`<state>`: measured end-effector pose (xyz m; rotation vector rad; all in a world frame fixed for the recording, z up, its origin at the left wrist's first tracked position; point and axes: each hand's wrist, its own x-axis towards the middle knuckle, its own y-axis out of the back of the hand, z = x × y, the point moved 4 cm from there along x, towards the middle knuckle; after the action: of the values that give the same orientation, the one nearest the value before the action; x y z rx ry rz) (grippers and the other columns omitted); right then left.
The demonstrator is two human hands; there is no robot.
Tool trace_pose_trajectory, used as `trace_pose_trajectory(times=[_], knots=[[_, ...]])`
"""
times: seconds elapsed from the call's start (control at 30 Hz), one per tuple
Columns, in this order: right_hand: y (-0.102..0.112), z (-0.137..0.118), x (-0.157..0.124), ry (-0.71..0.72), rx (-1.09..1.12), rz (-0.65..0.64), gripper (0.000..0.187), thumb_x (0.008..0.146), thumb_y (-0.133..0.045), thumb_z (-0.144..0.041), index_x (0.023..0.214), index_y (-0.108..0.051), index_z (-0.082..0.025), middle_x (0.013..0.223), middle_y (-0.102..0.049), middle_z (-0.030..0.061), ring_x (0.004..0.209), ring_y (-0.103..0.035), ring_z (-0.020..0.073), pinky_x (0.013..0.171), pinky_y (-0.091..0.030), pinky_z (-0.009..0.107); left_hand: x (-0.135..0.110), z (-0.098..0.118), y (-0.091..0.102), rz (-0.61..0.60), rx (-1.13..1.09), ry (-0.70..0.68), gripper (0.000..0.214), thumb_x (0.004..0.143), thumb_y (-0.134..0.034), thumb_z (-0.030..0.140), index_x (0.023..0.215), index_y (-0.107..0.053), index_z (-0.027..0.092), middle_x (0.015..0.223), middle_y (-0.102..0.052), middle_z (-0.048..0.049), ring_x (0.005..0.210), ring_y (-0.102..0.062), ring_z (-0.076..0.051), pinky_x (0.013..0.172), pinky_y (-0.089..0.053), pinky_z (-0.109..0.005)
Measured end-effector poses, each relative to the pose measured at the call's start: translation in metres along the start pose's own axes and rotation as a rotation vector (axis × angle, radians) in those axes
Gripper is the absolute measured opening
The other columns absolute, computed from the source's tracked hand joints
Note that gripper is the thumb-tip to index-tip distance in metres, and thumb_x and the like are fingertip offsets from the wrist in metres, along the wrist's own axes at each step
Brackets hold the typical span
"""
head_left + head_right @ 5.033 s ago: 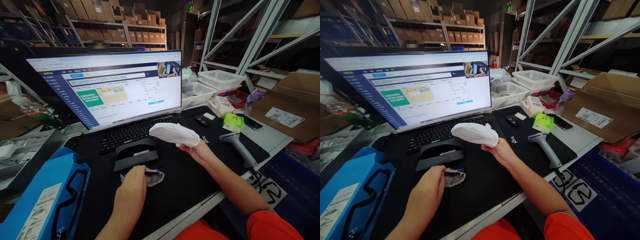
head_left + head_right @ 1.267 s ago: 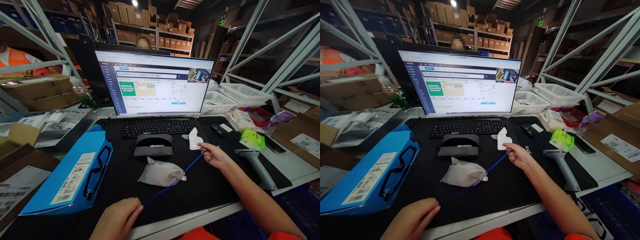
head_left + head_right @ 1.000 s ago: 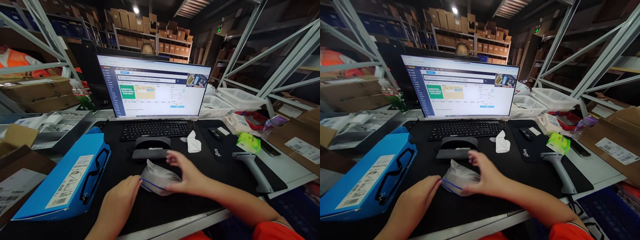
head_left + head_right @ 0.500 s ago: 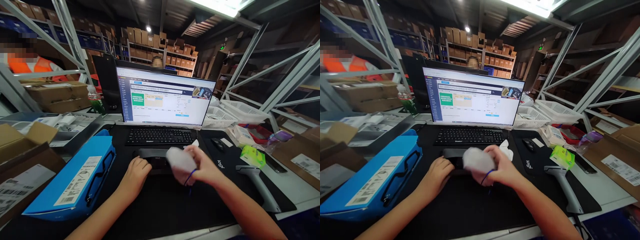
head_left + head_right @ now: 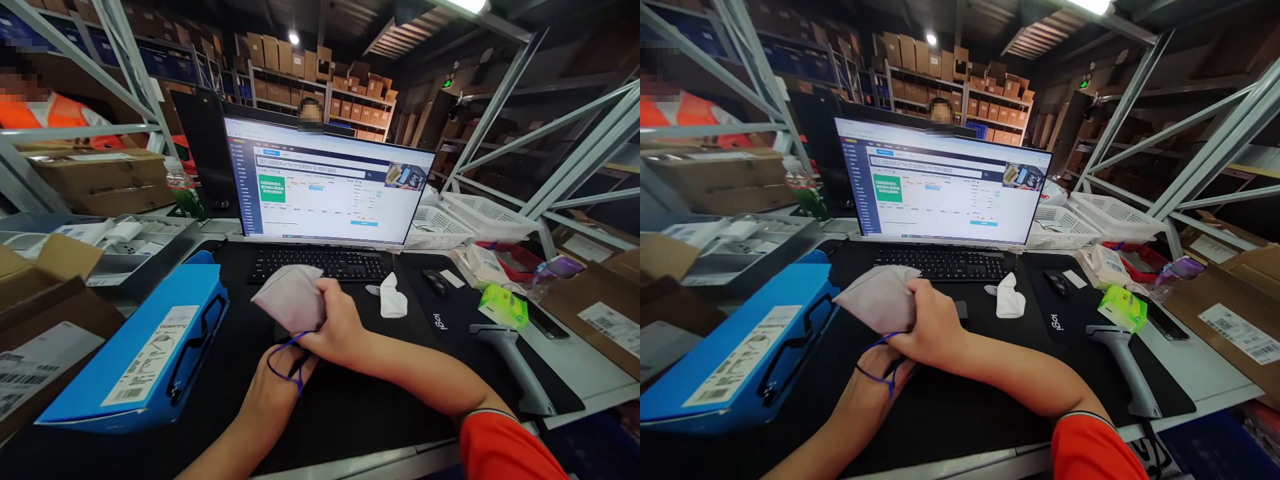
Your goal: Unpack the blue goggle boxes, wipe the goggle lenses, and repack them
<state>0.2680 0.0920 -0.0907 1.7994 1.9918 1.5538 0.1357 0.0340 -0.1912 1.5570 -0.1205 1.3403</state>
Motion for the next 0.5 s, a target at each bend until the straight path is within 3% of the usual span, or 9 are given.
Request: trace_pose_trajectory(times=[0.1, 0.2, 0.27, 0.37, 0.5], knots=[[-0.022, 0.000, 0.011, 0.201, -0.292, -0.373, 0.052, 0.079, -0.071, -0.026, 0.125, -0.050, -0.017, 0.109, -0.069, 0.0113, 0.096, -0.067, 0.0283, 0.076, -0.055, 0.037, -0.001, 0.001, 0.004, 0.043, 0.086, -0.034, 0.030, 0.098, -0.047, 0.015, 0.117, -0.068, 0.025, 0.104, -0.070, -0.0067, 0.094, -0.067, -0.023, 0.081, -0.057, -0.035], [-0.021, 0.003, 0.021, 0.303, -0.480, -0.708, 0.043, 0.081, -0.068, -0.016, 0.122, -0.054, -0.017, 0.106, -0.070, 0.0098, 0.091, -0.069, 0.0259, 0.071, -0.052, 0.033, 0.001, 0.003, 0.010, 0.089, 0.139, -0.006, 0.023, 0.099, -0.046, 0.015, 0.112, -0.064, 0.021, 0.099, -0.071, -0.0053, 0.092, -0.068, -0.020, 0.085, -0.056, -0.035], [-0.013, 0.003, 0.026, 0.292, -0.535, -0.836, 0.045, 0.078, -0.074, -0.016, 0.120, -0.056, -0.018, 0.101, -0.071, 0.0084, 0.086, -0.070, 0.0251, 0.069, -0.051, 0.031, 0.004, 0.004, 0.015, 0.113, 0.152, 0.021, 0.014, 0.099, -0.051, 0.016, 0.110, -0.059, 0.016, 0.096, -0.071, -0.0062, 0.092, -0.067, -0.021, 0.088, -0.054, -0.038], [-0.009, 0.005, 0.029, 0.296, -0.540, -0.973, 0.041, 0.078, -0.076, -0.018, 0.115, -0.060, -0.019, 0.094, -0.072, 0.0065, 0.083, -0.071, 0.0251, 0.067, -0.049, 0.030, 0.008, 0.005, 0.021, 0.101, 0.165, 0.042, 0.018, 0.099, -0.053, 0.017, 0.116, -0.057, 0.013, 0.096, -0.072, -0.0065, 0.091, -0.065, -0.022, 0.089, -0.051, -0.041], [-0.024, 0.022, 0.023, 0.217, -0.375, -1.155, 0.036, 0.078, -0.075, -0.020, 0.113, -0.064, -0.020, 0.096, -0.073, 0.0057, 0.085, -0.070, 0.0243, 0.064, -0.046, 0.027, 0.009, 0.002, 0.024, 0.042, 0.145, 0.055, 0.018, 0.099, -0.052, 0.019, 0.115, -0.058, 0.013, 0.095, -0.070, -0.0067, 0.090, -0.061, -0.024, 0.087, -0.046, -0.041]])
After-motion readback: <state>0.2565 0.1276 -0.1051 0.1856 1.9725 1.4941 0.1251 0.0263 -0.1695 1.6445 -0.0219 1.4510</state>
